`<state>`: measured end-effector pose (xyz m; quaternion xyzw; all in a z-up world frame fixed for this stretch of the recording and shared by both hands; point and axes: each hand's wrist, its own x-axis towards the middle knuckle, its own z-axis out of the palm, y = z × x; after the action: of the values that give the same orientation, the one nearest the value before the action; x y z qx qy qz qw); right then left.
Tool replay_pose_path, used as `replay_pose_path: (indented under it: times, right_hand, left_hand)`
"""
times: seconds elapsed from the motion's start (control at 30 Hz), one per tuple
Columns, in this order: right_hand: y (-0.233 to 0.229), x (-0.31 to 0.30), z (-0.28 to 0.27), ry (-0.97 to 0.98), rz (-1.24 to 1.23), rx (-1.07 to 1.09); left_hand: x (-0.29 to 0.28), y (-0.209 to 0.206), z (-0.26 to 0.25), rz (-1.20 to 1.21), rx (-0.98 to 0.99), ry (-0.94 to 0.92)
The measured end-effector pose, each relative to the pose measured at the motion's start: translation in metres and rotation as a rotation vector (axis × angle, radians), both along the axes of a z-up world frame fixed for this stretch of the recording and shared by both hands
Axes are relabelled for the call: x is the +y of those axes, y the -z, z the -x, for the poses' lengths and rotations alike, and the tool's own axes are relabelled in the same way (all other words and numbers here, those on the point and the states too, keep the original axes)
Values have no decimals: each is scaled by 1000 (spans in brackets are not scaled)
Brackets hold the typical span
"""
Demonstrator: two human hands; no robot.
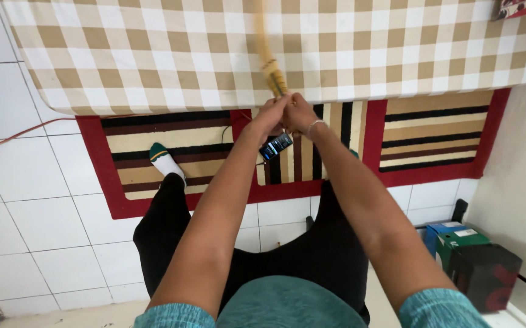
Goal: Cleaning a bed by dusting the mattress with a broom and arranging pillows.
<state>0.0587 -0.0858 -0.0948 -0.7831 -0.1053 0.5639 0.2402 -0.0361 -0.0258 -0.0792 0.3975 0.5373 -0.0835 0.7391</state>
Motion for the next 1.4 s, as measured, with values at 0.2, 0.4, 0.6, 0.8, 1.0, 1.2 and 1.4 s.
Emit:
replay_pose_path:
  times: [0.2,0.4,0.6,0.8,1.0,1.2,1.4]
  right_hand:
    - [-54,10,-20,276,-208,62]
    - [-35,13,-14,-87,-53,121]
    - [-67,24,-14,218,-242,19]
    - [-47,21,-32,38,-120,159]
    - [7,23,-41,304,-235,15]
    - [-36,22,-22,-87,-149,125]
    - [6,39,-23,445,-99,-97]
  left_hand:
    - [12,-62,3,99,-113,-194]
    - [14,-17,9,115,-74,-214]
    - [23,-64,-2,141,-134,-257]
    - [21,-42,-11,149,-105,-198]
    - [18,-39,-14,182,-61,-233]
    - [22,-49,-3,186,-34,-271]
    - [28,5,8,173,-61,-191]
